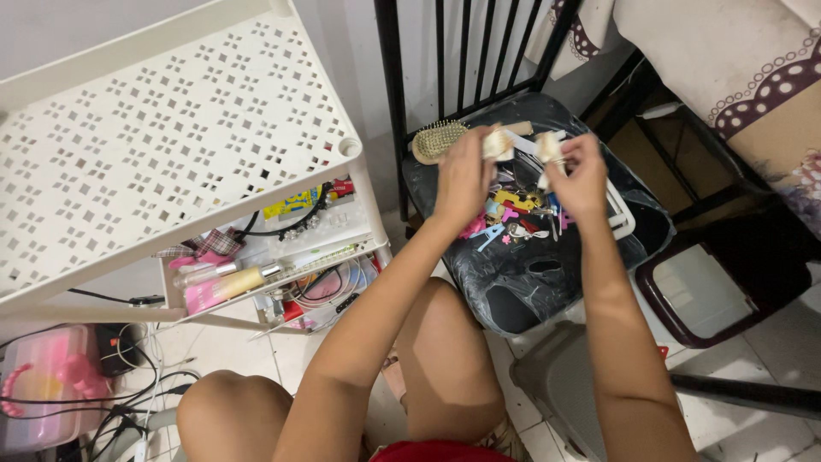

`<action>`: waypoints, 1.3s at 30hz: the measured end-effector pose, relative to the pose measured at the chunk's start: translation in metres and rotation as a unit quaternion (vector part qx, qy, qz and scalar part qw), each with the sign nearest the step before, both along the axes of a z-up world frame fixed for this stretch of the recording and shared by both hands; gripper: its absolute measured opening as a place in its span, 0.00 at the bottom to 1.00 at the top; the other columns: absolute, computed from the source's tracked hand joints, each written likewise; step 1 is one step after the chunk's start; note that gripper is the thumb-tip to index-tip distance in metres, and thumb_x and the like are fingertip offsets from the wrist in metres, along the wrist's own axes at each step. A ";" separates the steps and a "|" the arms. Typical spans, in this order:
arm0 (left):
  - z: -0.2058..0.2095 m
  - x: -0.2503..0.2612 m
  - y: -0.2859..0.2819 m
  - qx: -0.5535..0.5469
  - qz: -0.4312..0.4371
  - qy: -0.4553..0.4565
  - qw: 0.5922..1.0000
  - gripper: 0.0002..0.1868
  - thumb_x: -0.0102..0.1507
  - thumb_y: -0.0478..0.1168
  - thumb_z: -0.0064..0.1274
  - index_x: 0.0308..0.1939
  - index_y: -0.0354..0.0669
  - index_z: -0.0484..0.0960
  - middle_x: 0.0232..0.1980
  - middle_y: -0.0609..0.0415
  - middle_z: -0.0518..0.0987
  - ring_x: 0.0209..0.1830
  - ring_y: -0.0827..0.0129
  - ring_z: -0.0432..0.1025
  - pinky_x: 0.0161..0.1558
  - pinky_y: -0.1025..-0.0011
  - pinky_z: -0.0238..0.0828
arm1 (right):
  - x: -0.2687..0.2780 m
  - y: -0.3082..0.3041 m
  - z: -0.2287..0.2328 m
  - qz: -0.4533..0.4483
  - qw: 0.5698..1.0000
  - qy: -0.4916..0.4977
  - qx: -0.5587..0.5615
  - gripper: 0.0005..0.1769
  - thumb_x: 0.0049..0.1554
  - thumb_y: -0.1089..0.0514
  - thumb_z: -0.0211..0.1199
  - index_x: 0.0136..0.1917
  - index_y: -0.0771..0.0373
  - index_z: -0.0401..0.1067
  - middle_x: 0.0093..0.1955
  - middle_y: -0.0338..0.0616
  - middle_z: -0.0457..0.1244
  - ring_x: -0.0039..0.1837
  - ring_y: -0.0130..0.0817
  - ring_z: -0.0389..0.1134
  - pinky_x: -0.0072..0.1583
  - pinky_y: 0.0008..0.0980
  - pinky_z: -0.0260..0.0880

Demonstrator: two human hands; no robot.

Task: The person assembles a white plastic storage cart by inserting vertical poles into the tray corners and placing the tray on top. They then transfer hair accessories, a brush, and small tools from a nearby chair onto the cart shelves.

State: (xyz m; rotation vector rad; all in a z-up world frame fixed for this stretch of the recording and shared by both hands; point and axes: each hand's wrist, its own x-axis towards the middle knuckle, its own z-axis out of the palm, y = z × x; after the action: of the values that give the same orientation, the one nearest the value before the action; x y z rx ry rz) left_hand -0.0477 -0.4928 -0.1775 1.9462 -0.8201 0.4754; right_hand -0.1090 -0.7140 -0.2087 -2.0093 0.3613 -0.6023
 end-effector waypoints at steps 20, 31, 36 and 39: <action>0.273 -0.085 0.259 0.227 0.095 -0.189 0.951 0.16 0.59 0.32 0.51 0.50 0.33 0.71 0.41 0.45 0.78 0.45 0.51 0.74 0.44 0.55 0.70 | 0.047 0.221 0.315 0.404 0.868 -0.239 -0.164 0.16 0.61 0.69 0.65 0.58 0.68 0.61 0.54 0.45 0.64 0.57 0.33 0.69 0.62 0.33 0.71; 0.247 -0.008 0.263 0.214 0.041 -0.120 0.968 0.13 0.56 0.33 0.60 0.43 0.40 0.74 0.38 0.50 0.82 0.41 0.53 0.78 0.40 0.57 0.73 | 0.136 0.294 0.306 0.487 0.767 -0.117 -0.401 0.18 0.43 0.66 0.68 0.48 0.63 0.71 0.49 0.51 0.70 0.56 0.50 0.71 0.55 0.42 0.70; 0.257 -0.016 0.267 0.193 0.052 -0.156 0.967 0.08 0.59 0.38 0.62 0.40 0.42 0.80 0.41 0.48 0.82 0.41 0.52 0.77 0.42 0.57 0.72 | 0.135 0.287 0.314 0.503 0.764 -0.100 -0.392 0.18 0.47 0.63 0.70 0.52 0.63 0.74 0.50 0.50 0.70 0.54 0.48 0.72 0.55 0.41 0.70; 0.267 -0.035 0.276 0.156 0.087 -0.241 0.954 0.08 0.63 0.38 0.63 0.42 0.41 0.80 0.43 0.47 0.80 0.42 0.50 0.75 0.45 0.58 0.69 | 0.115 0.267 0.318 0.481 0.779 -0.191 -0.354 0.13 0.59 0.61 0.68 0.57 0.64 0.73 0.57 0.48 0.70 0.60 0.44 0.72 0.61 0.40 0.70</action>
State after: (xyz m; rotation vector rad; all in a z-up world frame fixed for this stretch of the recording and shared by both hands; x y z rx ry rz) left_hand -0.0825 -0.2173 0.0893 2.2416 -1.0842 1.0054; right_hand 0.0062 -0.4470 0.1089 -2.3047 -1.2686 -0.4655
